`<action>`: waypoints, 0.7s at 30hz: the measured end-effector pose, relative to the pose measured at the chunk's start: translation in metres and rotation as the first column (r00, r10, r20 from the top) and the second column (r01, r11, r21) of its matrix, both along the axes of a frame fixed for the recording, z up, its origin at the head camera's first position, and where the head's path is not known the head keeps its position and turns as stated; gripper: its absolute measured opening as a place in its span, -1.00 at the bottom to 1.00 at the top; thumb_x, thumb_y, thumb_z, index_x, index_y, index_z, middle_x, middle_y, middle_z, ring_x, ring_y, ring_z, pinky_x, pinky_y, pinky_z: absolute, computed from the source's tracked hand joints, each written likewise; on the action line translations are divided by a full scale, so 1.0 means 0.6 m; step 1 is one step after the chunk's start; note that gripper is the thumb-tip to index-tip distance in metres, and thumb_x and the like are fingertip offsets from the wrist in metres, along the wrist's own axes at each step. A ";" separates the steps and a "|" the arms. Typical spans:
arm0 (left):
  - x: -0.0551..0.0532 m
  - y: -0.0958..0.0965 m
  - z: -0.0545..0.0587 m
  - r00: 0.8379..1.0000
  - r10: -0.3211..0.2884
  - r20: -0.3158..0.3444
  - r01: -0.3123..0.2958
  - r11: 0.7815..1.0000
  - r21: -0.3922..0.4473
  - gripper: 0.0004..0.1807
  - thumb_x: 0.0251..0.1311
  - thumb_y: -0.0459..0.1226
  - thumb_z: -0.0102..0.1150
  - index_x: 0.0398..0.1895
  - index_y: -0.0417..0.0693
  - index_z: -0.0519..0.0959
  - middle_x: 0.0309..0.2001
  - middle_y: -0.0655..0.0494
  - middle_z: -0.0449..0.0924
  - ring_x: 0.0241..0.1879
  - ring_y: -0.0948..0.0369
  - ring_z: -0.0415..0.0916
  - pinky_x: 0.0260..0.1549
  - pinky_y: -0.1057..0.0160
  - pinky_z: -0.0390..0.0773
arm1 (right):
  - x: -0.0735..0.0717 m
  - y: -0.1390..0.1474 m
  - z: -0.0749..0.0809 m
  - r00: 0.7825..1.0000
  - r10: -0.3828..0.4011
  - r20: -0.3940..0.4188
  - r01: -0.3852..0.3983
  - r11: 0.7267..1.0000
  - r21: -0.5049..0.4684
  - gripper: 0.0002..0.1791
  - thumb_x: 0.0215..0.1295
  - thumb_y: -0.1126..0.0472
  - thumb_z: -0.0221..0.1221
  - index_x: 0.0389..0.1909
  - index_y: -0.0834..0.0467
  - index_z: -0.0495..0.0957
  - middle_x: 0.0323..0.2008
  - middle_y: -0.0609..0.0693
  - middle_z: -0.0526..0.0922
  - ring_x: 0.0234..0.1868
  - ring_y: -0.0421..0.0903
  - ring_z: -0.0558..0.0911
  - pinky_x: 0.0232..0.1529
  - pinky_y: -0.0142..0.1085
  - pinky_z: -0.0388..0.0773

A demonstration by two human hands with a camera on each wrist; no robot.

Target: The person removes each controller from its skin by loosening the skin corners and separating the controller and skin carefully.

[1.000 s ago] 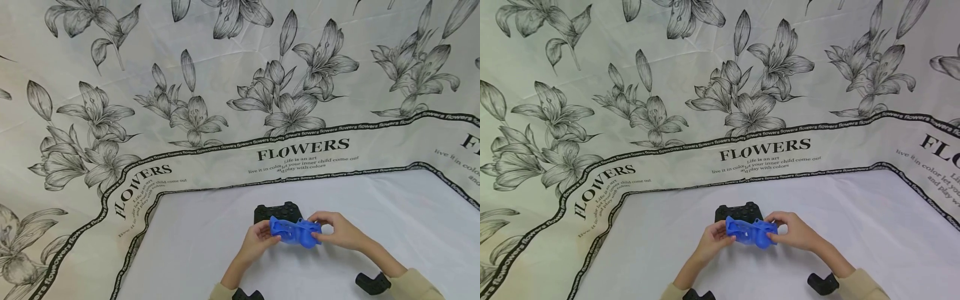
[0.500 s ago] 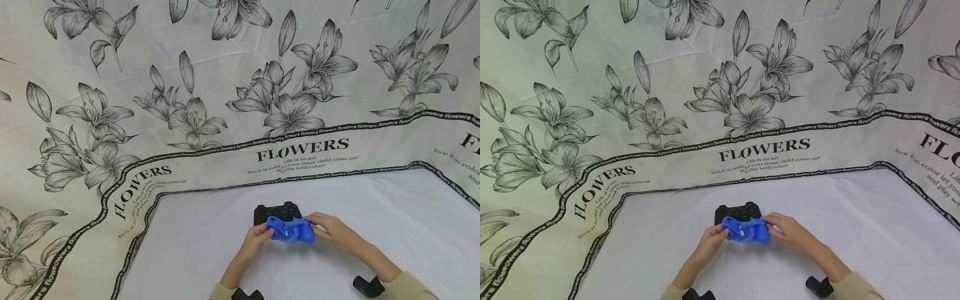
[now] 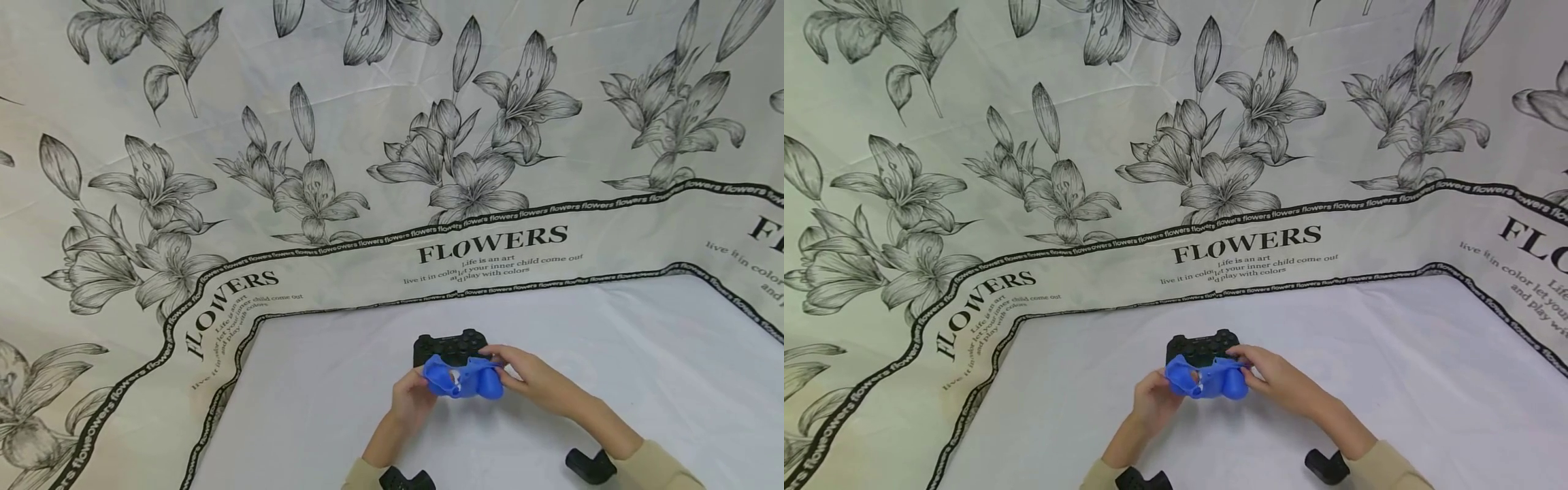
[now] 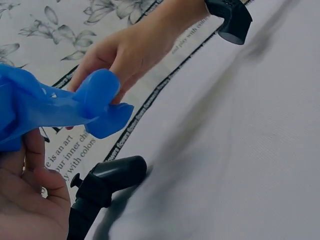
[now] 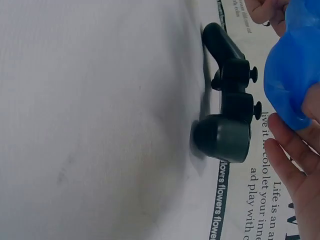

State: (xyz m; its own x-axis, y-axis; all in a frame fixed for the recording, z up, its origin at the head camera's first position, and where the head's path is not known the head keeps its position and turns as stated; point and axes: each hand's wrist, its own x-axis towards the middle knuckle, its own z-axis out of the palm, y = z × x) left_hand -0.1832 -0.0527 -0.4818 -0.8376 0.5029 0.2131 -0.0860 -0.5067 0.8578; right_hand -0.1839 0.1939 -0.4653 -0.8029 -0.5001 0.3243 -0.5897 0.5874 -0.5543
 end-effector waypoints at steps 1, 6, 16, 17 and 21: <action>0.000 -0.002 -0.002 0.999 -0.017 -0.028 0.017 1.000 -0.005 -0.55 0.02 -0.43 -0.45 -0.67 0.24 0.41 -0.58 0.44 0.45 -0.46 0.41 0.38 -0.26 0.41 0.36 | 0.001 -0.001 0.000 0.999 -0.009 -0.038 0.010 1.000 0.029 -0.71 0.34 0.33 0.10 0.07 0.23 0.46 -0.04 0.04 0.64 -0.05 -0.09 0.64 -0.03 -0.16 0.61; -0.001 -0.010 -0.013 0.991 -0.076 -0.109 0.072 0.996 -0.044 -0.55 0.06 -0.42 -0.40 -0.51 0.27 0.51 -0.55 0.49 0.45 -0.45 0.44 0.36 -0.25 0.43 0.34 | 0.003 -0.003 -0.004 0.955 -0.041 -0.294 0.074 0.992 0.101 -0.75 0.17 0.41 0.20 -0.12 0.19 0.56 -0.23 -0.08 0.65 -0.21 -0.18 0.63 -0.20 -0.29 0.62; -0.014 -0.009 -0.027 0.985 -0.048 -0.167 0.014 0.980 -0.198 -0.72 0.16 -0.34 -0.24 -0.49 0.08 0.52 -0.50 0.48 0.48 -0.35 0.43 0.38 -0.18 0.44 0.34 | -0.001 -0.007 -0.017 0.913 -0.138 -0.384 0.119 0.990 -0.073 -0.71 0.09 0.54 0.21 -0.26 0.12 0.63 -0.27 -0.13 0.61 -0.24 -0.20 0.59 -0.24 -0.34 0.59; -0.015 -0.008 -0.027 0.985 -0.036 -0.168 0.000 0.978 -0.210 -0.74 0.17 -0.34 -0.24 -0.52 -0.06 0.49 -0.51 0.47 0.48 -0.35 0.43 0.37 -0.18 0.44 0.34 | 0.001 -0.008 -0.017 0.926 -0.156 -0.344 0.132 0.987 -0.093 -0.73 0.14 0.53 0.18 -0.25 0.13 0.63 -0.27 -0.14 0.62 -0.23 -0.21 0.60 -0.22 -0.33 0.60; -0.017 -0.007 -0.026 0.985 -0.008 -0.174 -0.036 0.969 -0.246 -0.62 0.22 -0.30 -0.24 -0.47 -0.60 0.22 -0.54 0.48 0.47 -0.37 0.43 0.36 -0.20 0.43 0.32 | 0.007 -0.010 -0.016 0.974 -0.180 -0.139 0.152 0.970 -0.191 -0.78 0.32 0.47 0.06 -0.19 0.15 0.61 -0.22 -0.06 0.68 -0.18 -0.35 0.59 -0.19 -0.38 0.60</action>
